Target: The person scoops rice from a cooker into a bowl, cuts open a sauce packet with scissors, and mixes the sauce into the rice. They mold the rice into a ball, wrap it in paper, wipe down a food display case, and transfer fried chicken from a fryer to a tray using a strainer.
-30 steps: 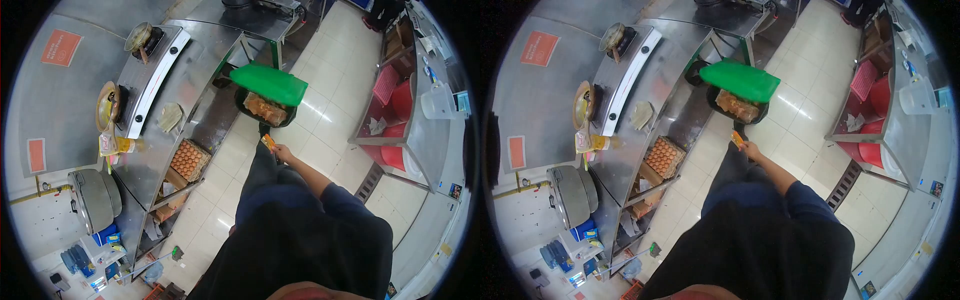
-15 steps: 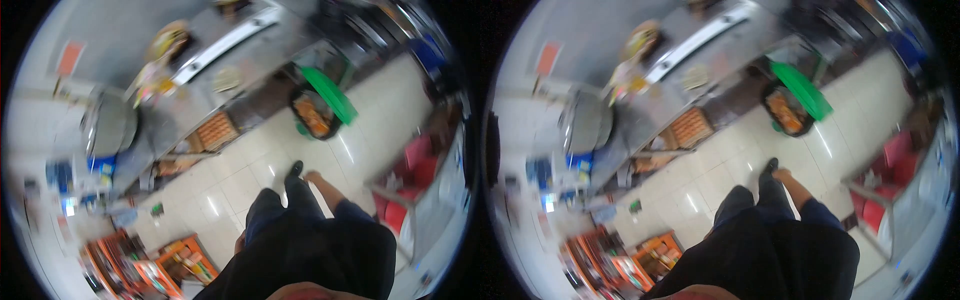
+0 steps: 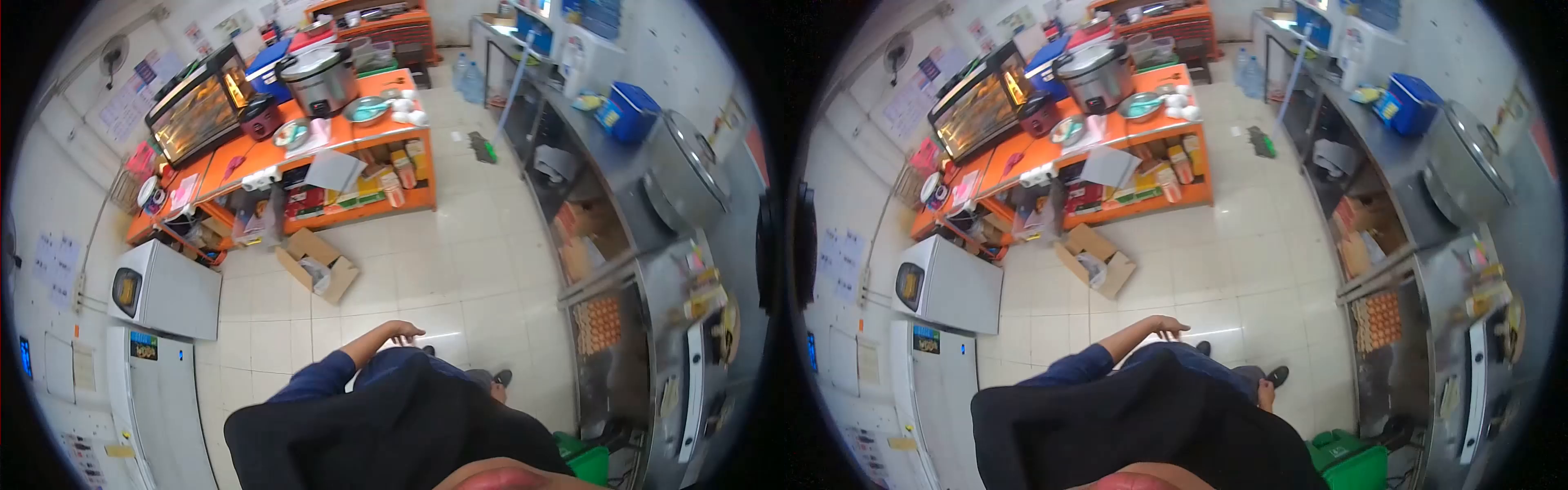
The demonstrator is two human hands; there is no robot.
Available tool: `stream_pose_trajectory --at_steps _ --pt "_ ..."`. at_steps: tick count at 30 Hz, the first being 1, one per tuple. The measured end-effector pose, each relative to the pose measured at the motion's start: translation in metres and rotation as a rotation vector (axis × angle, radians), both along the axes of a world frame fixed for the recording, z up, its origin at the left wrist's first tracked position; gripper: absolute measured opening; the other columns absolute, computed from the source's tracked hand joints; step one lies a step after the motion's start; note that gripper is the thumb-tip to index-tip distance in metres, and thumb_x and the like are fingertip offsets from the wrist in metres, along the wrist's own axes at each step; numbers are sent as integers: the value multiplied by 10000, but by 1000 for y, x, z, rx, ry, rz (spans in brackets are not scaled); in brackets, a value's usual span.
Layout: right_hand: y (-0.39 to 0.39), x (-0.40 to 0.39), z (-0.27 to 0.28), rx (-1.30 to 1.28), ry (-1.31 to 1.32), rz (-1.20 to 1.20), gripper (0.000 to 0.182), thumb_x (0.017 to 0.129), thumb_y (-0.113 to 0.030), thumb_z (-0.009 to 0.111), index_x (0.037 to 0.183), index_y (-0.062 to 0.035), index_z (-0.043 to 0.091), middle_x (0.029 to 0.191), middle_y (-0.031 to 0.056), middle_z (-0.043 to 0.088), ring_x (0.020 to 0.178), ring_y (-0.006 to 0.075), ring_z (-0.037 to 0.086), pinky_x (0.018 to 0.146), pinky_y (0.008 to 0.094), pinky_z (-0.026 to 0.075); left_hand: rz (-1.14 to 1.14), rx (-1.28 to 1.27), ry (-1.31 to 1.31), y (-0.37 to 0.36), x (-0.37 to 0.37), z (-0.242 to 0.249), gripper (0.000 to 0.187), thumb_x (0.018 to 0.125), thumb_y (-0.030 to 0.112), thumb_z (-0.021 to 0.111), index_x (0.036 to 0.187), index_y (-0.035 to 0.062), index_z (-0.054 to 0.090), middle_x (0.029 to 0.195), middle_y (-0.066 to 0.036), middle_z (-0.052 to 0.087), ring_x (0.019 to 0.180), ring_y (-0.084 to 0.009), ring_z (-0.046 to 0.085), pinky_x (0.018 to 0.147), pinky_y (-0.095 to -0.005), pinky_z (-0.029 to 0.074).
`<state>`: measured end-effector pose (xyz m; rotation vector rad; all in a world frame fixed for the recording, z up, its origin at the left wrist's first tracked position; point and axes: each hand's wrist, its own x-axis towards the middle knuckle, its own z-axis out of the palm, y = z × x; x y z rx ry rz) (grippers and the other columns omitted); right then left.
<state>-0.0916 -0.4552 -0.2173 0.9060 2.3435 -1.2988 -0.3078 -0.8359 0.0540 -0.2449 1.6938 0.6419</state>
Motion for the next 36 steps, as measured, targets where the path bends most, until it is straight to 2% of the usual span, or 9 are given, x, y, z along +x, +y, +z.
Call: stream_pose_trajectory --at_steps 6,10,13,17,18,19,26,27,36 --pt "-95 -153 172 -121 -89 358 494 889 -485 375 1199 -117 488 1140 197 548 1089 331 501 919 367 382 445 442 112 -64 -52 -4 371 870 416 429 938 106 621 924 -1 613 746 -149 614 645 -308 460" --pt "-110 -215 172 -350 -95 309 492 890 -493 378 1215 -138 482 995 176 598 883 294 583 785 384 457 480 487 201 -75 -138 -27 365 882 403 437 1012 95 583 999 -33 611 807 -131 609 665 -271 447" --pt "-107 -315 182 -529 -710 338 465 887 -472 399 1187 -131 499 800 122 599 618 213 559 582 354 474 575 597 340 -101 -212 -8 345 897 362 434 1045 77 559 1013 -31 609 791 -129 613 641 -255 443" --pt "-126 -496 180 -59 -625 726 410 862 -402 457 1080 -61 524 658 92 572 478 177 504 440 338 434 706 522 764 -202 -308 1 257 851 237 468 940 33 598 859 -67 637 693 -141 606 612 -302 477" --pt "-107 -556 122 97 -333 1238 292 853 -126 437 1111 -28 530 723 147 619 542 198 574 475 356 488 925 420 787 -234 -331 14 233 840 219 479 871 29 611 776 -87 636 625 -170 607 648 -323 489" --pt "-153 -613 147 56 -408 976 387 859 -378 458 925 -9 554 667 128 598 489 254 564 419 392 457 918 243 986 -271 -352 28 224 832 216 488 823 30 611 734 -107 625 576 -195 603 633 -343 481" --pt "-551 -893 250 145 468 1373 383 860 -365 434 913 -15 579 846 185 623 837 317 599 727 384 454 807 -799 1496 -475 -473 142 223 842 228 488 873 10 515 817 -172 576 747 -362 577 646 -464 463" --pt "-617 -880 353 -21 223 1324 392 849 -368 447 963 -17 580 910 182 621 902 340 579 775 391 438 751 -879 1456 -497 -497 137 219 829 226 500 876 12 510 829 -158 575 756 -349 580 637 -467 462" --pt "-899 -961 304 -336 152 755 345 867 -285 517 1005 -4 371 698 178 591 581 240 630 392 315 483 307 -893 1349 -645 -695 37 282 754 203 581 926 0 488 805 -161 608 713 -302 632 605 -430 498"
